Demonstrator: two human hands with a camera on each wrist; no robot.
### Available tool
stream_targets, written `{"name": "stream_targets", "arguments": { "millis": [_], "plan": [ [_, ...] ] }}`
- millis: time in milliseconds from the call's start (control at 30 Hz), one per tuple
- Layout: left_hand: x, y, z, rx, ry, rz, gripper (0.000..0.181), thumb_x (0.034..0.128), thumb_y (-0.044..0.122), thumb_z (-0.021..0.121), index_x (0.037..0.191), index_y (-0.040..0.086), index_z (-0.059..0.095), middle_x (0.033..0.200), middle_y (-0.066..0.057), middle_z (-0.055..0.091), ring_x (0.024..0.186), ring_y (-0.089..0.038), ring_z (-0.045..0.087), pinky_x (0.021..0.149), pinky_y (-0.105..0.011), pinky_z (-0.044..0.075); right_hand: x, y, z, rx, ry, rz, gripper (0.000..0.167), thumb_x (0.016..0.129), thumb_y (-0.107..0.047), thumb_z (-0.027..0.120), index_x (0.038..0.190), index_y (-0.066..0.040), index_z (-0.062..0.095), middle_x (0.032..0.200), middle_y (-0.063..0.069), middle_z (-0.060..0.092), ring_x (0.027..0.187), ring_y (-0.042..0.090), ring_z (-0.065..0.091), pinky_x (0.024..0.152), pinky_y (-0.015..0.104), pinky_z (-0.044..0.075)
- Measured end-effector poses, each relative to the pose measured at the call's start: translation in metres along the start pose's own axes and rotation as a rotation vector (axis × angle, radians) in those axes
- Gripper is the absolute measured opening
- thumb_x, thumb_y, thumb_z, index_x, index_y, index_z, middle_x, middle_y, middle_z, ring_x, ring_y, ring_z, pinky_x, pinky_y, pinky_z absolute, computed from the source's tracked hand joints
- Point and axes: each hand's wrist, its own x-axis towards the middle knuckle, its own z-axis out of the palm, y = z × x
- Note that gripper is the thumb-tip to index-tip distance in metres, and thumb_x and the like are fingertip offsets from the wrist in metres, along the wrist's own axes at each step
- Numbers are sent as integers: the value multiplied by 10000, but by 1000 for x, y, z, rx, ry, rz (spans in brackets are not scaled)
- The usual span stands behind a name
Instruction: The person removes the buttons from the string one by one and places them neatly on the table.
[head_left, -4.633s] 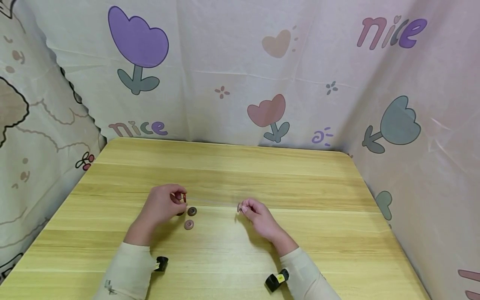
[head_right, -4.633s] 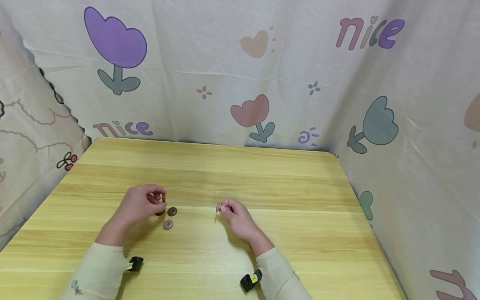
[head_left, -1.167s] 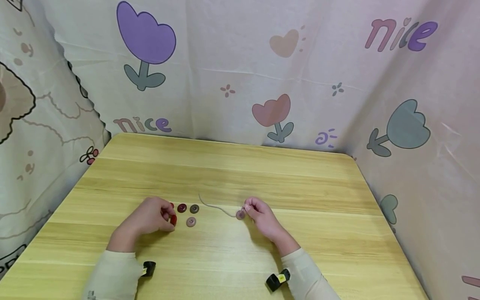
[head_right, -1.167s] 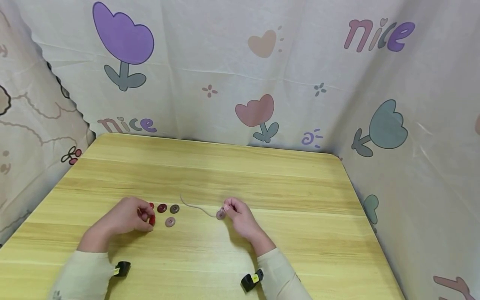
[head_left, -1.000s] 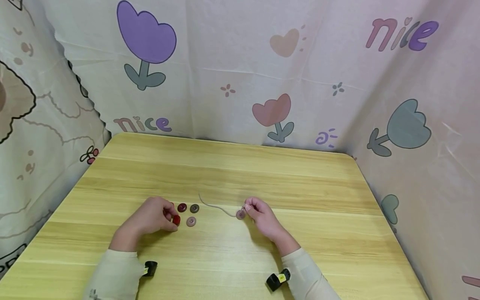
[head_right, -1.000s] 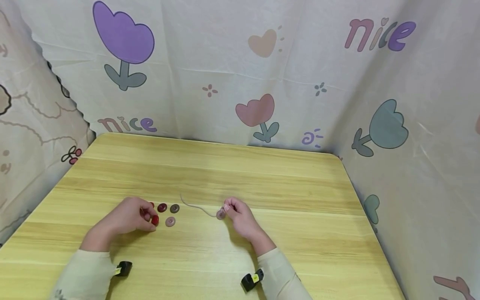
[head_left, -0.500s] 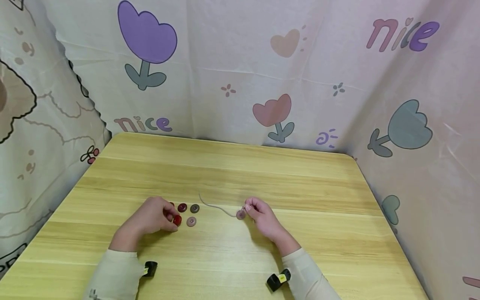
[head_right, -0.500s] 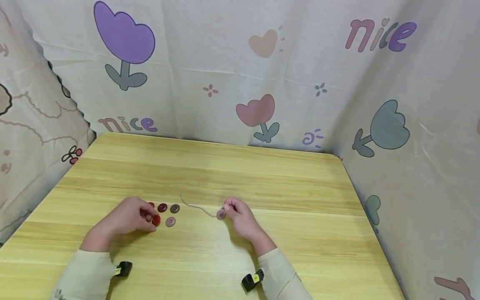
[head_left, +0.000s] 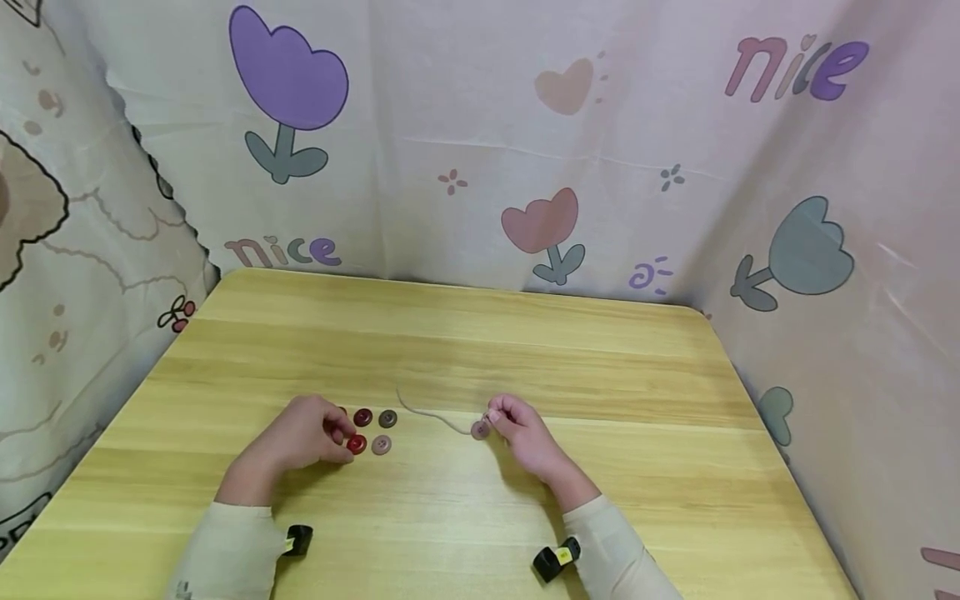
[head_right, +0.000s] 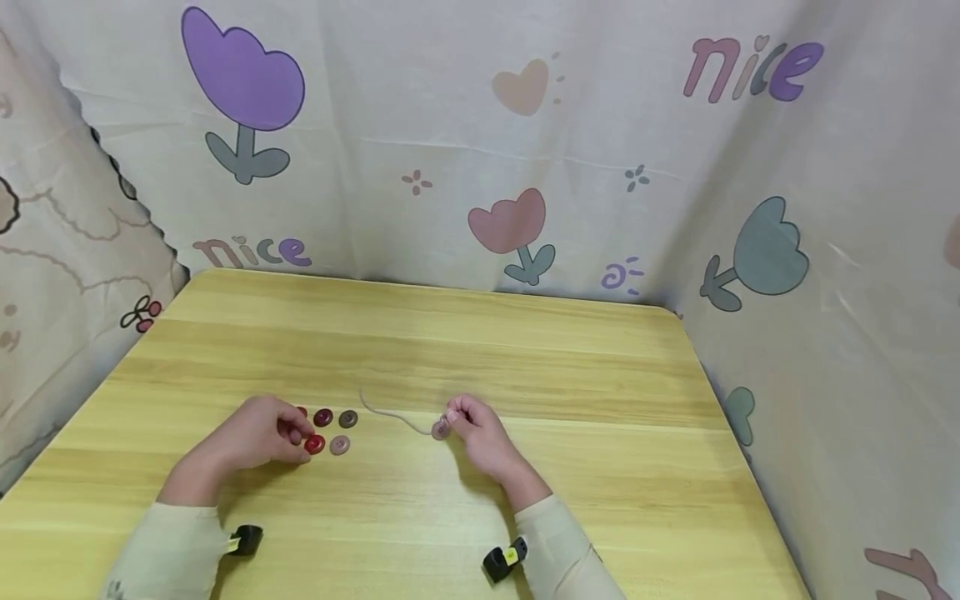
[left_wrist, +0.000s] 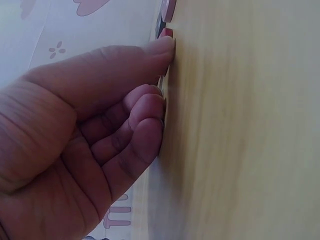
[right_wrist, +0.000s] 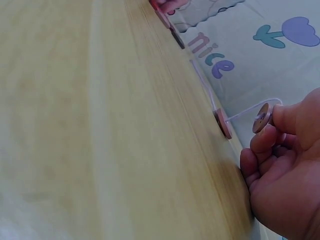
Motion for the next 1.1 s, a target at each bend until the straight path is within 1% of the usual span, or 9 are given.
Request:
{"name": "stream_targets", "arguments": {
  "millis": [167, 300, 400, 567, 667, 700, 767, 900, 1100],
  "plan": [
    [-5, 2, -4, -11, 7, -12, 249, 694, 104, 906, 888, 95, 750, 749, 9, 595, 704, -175, 538, 614, -308, 470, -2, -14, 1, 32, -32, 21, 174, 1045, 15, 443, 975, 167, 489, 802, 67, 422, 895, 344, 488, 778, 331, 372],
    [-5, 10, -8, 2, 29, 6, 239, 702, 117, 900, 884, 91, 747, 753, 10, 598, 703, -179, 538, 605, -312, 469, 0, -4, 0, 62, -26, 33, 180, 1055, -7, 436, 963, 141, 484, 820, 137, 453, 1007, 402, 584, 824, 367, 395],
    [-2, 17, -10, -3, 34, 13, 217, 719, 120, 892, 879, 87, 749, 733, 9, 597, 681, -181, 540, 593, -309, 469, 3, 7, -1, 52, -18, 18, 195, 1060, -46, 451, 974, 121, 504, 825, 128, 463, 935, 346, 576, 791, 334, 399],
    [4, 25, -6, -27, 17, 47, 173, 756, 99, 856, 889, 72, 748, 716, 25, 618, 660, -170, 562, 593, -305, 489, 2, 7, 0, 29, 3, 3, 196, 1055, -75, 482, 1012, 105, 546, 832, 76, 470, 791, 245, 438, 696, 265, 369],
    [8, 31, -2, -41, -3, 68, 188, 767, 148, 867, 877, 70, 737, 686, 15, 622, 618, -183, 582, 596, -323, 497, 1, 4, 1, 35, 9, 16, 193, 1054, -53, 473, 1011, 120, 546, 831, 81, 473, 777, 250, 430, 678, 257, 366],
    [9, 33, 0, -49, -8, 64, 196, 765, 161, 873, 871, 70, 735, 669, 3, 620, 598, -195, 586, 592, -331, 496, 2, 5, 1, 36, 12, 14, 198, 1054, -56, 475, 1011, 123, 549, 831, 82, 474, 771, 249, 429, 672, 256, 366],
    [12, 36, 2, -73, -23, 57, 221, 753, 183, 887, 869, 69, 738, 644, -31, 618, 566, -230, 596, 590, -345, 494, 0, -4, 1, 36, 6, 15, 202, 1053, -30, 464, 1008, 153, 537, 826, 74, 468, 766, 276, 427, 668, 255, 367],
    [15, 42, 5, -96, -33, 47, 135, 790, 107, 833, 879, 70, 739, 641, -76, 626, 530, -280, 599, 559, -343, 489, -3, -16, 1, 31, -13, 14, 203, 1048, 7, 444, 1004, 194, 508, 827, 103, 468, 767, 317, 426, 669, 262, 373],
    [22, 51, 11, -84, -36, 98, 27, 859, 73, 743, 878, 82, 726, 667, -39, 637, 459, -190, 555, 467, -307, 459, 1, 0, -1, 34, -3, 25, 207, 1059, -20, 438, 992, 160, 517, 862, 184, 483, 785, 260, 436, 677, 265, 371]
  ]
}}
